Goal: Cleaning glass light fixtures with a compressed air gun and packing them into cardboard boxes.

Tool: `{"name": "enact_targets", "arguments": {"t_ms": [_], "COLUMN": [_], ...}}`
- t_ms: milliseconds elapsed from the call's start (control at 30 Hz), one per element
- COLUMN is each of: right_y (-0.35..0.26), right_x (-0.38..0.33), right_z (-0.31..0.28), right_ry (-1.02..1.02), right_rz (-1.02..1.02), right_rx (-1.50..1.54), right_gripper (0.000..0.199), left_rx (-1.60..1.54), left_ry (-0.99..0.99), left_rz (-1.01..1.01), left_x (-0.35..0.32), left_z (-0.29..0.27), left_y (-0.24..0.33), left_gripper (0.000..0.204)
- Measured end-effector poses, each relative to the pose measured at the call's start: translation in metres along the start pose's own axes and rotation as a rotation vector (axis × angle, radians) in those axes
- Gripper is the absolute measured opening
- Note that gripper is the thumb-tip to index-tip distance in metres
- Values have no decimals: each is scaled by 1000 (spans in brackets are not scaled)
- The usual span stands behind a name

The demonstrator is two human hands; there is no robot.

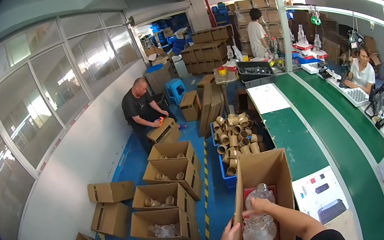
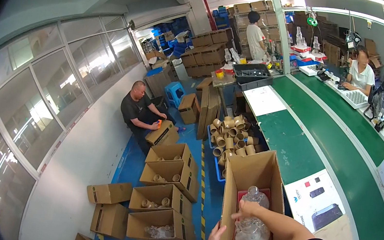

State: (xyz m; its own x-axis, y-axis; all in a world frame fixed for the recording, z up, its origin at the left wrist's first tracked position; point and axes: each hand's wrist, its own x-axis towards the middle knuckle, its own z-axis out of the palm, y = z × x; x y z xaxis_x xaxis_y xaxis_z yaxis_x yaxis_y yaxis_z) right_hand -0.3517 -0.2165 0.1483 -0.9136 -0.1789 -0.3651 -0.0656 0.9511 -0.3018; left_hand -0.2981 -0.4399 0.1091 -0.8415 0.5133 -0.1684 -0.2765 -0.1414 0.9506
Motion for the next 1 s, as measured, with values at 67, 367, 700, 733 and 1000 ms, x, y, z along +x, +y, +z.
{"name": "enact_targets", "arguments": {"t_ms": [67, 367, 700, 733, 1000], "right_y": [19, -6, -16, -26, -57], "right_x": [27, 18, -30, -39, -75], "right_z": [12, 39, 62, 57, 141], "right_ry": [-29, 112, 229, 216, 197], "right_rz": [155, 364, 310, 293, -46], "right_rx": [198, 195, 214, 229, 226], "right_gripper": [59, 55, 53, 51, 43], "left_rx": [3, 134, 76, 63, 38], "left_ry": [-22, 17, -15, -3, -38], "left_rz": [-12, -45, 51, 29, 49], "left_x": [1, -4, 1, -2, 5], "left_z": [4, -6, -4, -3, -5], "left_y": [-1, -5, -13, -5, -13], "left_gripper": [65, 64, 63, 62, 56]}}
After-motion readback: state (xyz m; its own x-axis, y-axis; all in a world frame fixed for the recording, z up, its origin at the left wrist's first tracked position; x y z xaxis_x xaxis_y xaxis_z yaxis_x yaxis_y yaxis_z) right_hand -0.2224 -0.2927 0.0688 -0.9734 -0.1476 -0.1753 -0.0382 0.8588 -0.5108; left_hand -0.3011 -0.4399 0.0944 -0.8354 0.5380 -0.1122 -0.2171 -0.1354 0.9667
